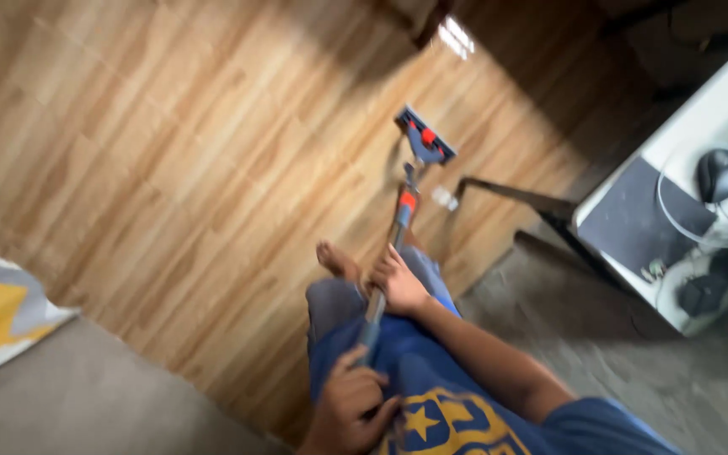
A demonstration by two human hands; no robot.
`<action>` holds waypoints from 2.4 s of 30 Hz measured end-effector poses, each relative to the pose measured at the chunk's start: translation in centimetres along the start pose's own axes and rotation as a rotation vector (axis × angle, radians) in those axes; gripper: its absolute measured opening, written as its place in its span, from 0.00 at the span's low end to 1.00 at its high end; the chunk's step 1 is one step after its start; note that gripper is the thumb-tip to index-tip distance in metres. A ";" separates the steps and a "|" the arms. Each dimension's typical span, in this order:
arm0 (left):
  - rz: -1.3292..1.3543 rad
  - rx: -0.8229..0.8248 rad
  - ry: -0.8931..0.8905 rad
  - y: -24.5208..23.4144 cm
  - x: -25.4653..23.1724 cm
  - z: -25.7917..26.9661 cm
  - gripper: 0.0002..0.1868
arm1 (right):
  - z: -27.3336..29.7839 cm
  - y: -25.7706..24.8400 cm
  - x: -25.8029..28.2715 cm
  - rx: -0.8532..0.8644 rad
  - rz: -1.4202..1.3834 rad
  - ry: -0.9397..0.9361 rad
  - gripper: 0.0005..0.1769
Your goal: The person sweeps the floor using a broom, moving around furniture and reaching into corners throughout the room.
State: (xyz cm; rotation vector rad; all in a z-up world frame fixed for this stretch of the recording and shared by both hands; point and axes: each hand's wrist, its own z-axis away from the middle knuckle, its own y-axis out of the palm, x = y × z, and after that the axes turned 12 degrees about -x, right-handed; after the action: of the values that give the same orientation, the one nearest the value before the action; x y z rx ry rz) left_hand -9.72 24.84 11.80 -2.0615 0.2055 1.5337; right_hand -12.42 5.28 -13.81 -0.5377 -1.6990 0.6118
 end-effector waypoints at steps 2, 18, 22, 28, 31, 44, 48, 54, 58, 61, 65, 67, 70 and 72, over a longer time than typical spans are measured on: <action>-0.129 0.046 -0.112 2.1 1.1 0.3 0.23 | 0.5 -1.0 -1.1 0.085 -0.034 0.047 0.06; -0.040 0.148 -0.098 4.2 -5.5 -14.8 0.17 | -8.1 -12.4 -7.6 -0.069 -0.247 -0.146 0.09; 0.139 0.168 -0.046 6.6 -0.8 -13.1 0.18 | -7.7 -12.8 -12.0 -0.095 -0.057 -0.204 0.10; 0.128 -0.103 0.047 19.0 11.1 -16.5 0.19 | -7.6 -13.3 -25.5 -0.147 0.214 0.087 0.12; 0.207 -0.190 -0.221 23.8 15.3 -18.9 0.17 | -9.4 -15.2 -31.2 -0.215 0.229 0.143 0.15; 0.161 -0.092 -0.635 5.6 9.4 -4.8 0.19 | -5.5 -2.3 -11.4 0.130 0.201 0.146 0.10; -0.159 -0.232 -0.503 5.9 6.3 -4.1 0.07 | -6.1 -4.5 -8.6 0.266 0.076 0.133 0.13; -0.075 -0.138 -0.336 16.1 13.1 -11.6 0.15 | -5.2 -7.6 -25.0 0.140 0.474 -0.009 0.16; -0.083 -0.030 -0.268 25.5 17.6 -16.6 0.16 | -6.3 -14.5 -34.6 0.172 0.573 0.199 0.14; -0.069 0.092 -0.407 28.0 18.8 -17.4 0.20 | -6.9 -15.6 -35.1 0.101 0.562 0.244 0.18; -0.092 0.247 -0.575 24.7 18.9 -13.0 0.21 | -5.9 -13.2 -30.2 0.249 0.492 0.418 0.23; -0.052 0.260 -0.557 20.1 18.6 -8.9 0.23 | -5.1 -8.8 -27.1 0.272 0.555 0.272 0.23; -0.097 0.295 -0.539 9.5 16.8 -2.5 0.22 | -3.1 -0.5 -20.0 0.181 0.294 0.146 0.25; -0.147 0.251 -0.550 1.2 13.7 1.3 0.19 | -3.4 5.8 -12.6 0.335 0.414 0.153 0.10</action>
State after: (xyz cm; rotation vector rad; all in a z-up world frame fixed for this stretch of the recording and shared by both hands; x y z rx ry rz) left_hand -6.78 27.25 -1.48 -1.3721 0.0318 1.8097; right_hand -6.38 1.92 -26.27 -0.6790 -1.3109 1.1011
